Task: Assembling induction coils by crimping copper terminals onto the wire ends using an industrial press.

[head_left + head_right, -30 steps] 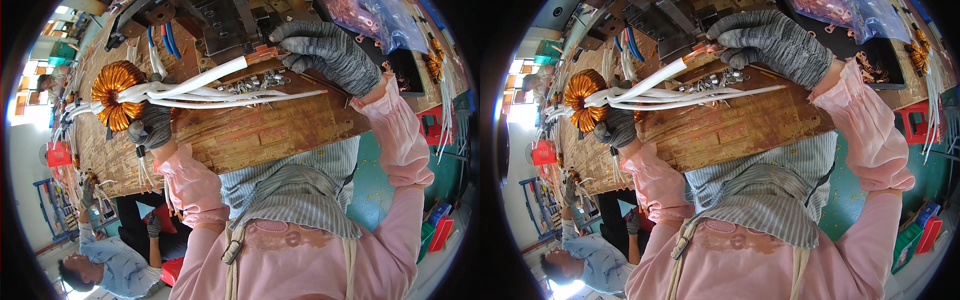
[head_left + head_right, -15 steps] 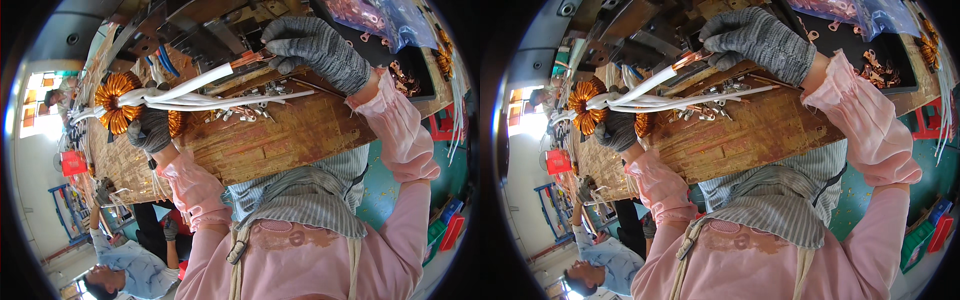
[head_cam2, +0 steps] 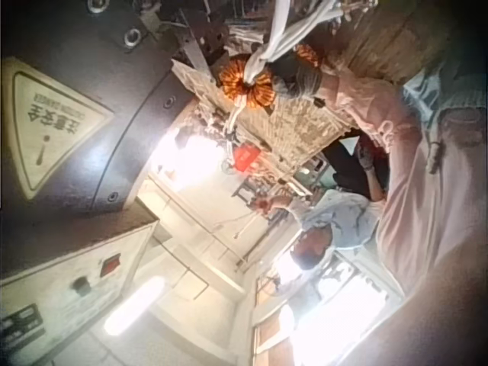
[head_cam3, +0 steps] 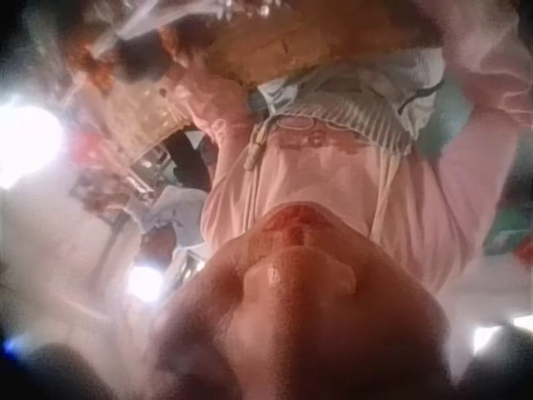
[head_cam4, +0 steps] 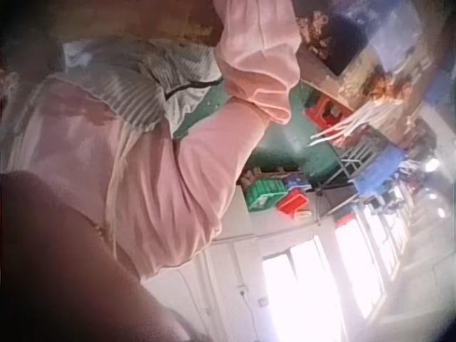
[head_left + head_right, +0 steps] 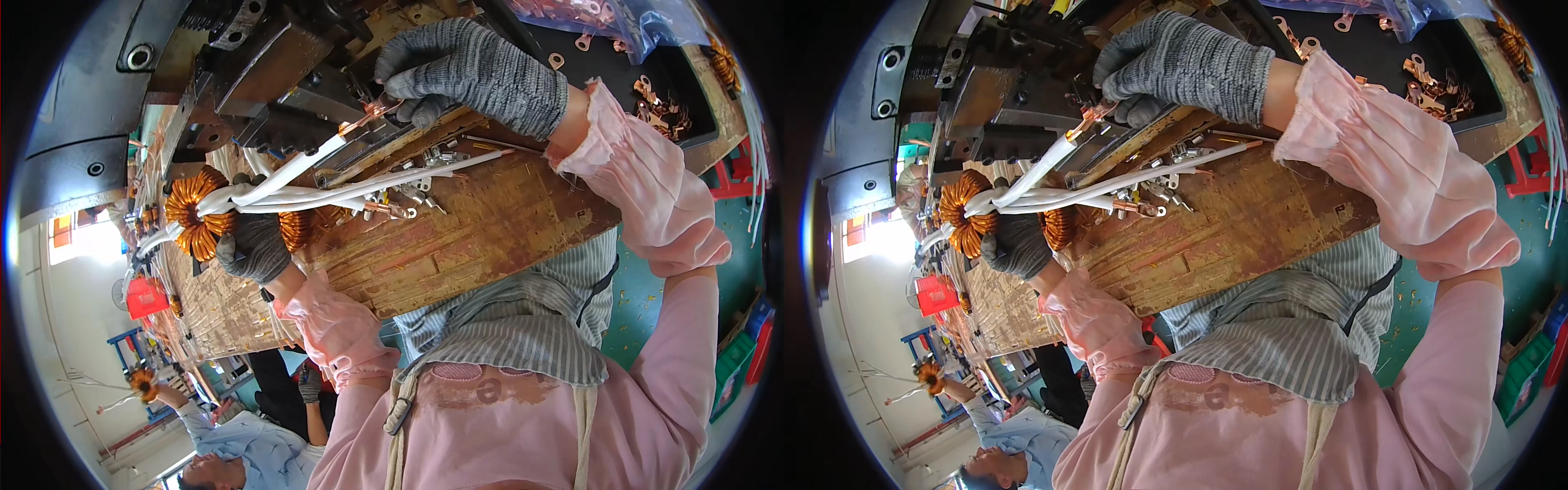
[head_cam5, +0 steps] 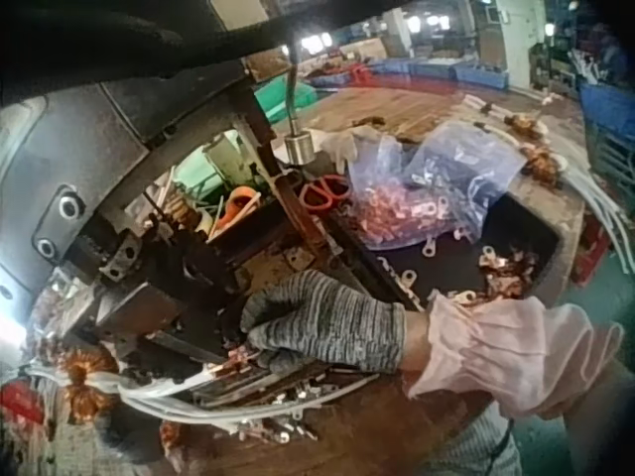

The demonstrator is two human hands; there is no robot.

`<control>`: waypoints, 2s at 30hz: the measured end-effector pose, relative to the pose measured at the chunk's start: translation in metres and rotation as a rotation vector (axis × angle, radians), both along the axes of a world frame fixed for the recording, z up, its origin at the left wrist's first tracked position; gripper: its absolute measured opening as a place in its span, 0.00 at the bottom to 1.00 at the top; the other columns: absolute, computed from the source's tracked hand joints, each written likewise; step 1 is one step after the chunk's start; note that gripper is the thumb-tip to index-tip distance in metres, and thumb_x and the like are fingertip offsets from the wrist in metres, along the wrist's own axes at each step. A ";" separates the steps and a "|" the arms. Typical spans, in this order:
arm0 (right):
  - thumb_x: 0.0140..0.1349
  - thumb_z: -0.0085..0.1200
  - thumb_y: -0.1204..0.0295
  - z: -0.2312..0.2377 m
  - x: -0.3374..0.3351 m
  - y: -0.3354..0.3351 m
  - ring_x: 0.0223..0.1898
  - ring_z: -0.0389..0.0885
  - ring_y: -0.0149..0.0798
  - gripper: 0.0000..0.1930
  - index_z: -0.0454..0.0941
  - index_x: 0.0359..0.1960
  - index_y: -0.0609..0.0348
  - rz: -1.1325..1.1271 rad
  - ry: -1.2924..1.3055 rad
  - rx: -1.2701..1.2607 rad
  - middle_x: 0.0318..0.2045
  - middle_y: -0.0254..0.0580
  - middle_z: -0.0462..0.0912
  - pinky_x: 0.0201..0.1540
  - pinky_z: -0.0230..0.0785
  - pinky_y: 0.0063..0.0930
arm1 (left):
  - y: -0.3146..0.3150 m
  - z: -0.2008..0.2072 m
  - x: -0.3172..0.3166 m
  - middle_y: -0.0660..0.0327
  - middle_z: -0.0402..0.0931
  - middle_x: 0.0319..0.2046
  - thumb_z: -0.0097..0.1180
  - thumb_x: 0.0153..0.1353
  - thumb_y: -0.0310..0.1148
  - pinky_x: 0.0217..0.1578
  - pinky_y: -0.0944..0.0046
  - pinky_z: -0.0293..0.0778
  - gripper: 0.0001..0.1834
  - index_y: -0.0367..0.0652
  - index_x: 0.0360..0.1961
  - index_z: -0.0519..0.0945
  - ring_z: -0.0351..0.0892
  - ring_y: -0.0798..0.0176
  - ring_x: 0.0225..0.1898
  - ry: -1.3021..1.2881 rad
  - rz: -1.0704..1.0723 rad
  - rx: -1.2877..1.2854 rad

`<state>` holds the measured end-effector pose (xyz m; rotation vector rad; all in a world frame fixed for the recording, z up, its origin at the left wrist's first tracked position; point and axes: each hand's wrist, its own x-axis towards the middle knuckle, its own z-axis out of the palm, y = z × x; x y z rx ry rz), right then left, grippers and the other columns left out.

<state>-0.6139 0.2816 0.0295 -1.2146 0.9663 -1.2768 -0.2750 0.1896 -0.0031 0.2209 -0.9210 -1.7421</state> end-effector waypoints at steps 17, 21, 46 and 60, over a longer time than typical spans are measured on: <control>0.56 0.51 0.68 0.013 0.002 0.002 0.26 0.77 0.29 0.11 0.74 0.35 0.65 -0.005 -0.096 0.003 0.26 0.39 0.77 0.29 0.72 0.20 | 0.001 -0.001 0.003 0.52 0.64 0.52 0.57 0.38 0.35 0.58 0.44 0.46 0.34 0.40 0.52 0.66 0.58 0.48 0.56 -0.021 0.038 0.060; 0.56 0.51 0.68 0.014 0.000 0.000 0.26 0.77 0.29 0.11 0.73 0.34 0.65 -0.023 -0.054 0.014 0.25 0.38 0.77 0.27 0.71 0.20 | 0.001 -0.002 0.001 0.52 0.64 0.52 0.56 0.38 0.35 0.58 0.44 0.46 0.34 0.40 0.51 0.66 0.58 0.48 0.56 -0.026 0.035 0.051; 0.58 0.49 0.70 0.020 -0.034 0.023 0.26 0.75 0.27 0.10 0.72 0.37 0.64 -0.501 0.070 -0.037 0.27 0.37 0.77 0.27 0.70 0.17 | 0.000 -0.003 0.008 0.46 0.60 0.54 0.56 0.40 0.39 0.59 0.43 0.43 0.35 0.39 0.53 0.64 0.54 0.45 0.58 -0.055 0.074 0.055; 0.58 0.49 0.69 0.015 -0.034 0.025 0.25 0.74 0.26 0.10 0.72 0.36 0.63 -0.572 0.098 -0.088 0.25 0.35 0.75 0.27 0.69 0.15 | 0.005 -0.002 -0.010 0.46 0.61 0.52 0.56 0.40 0.39 0.59 0.47 0.45 0.37 0.41 0.54 0.62 0.57 0.47 0.57 0.140 -0.029 -0.035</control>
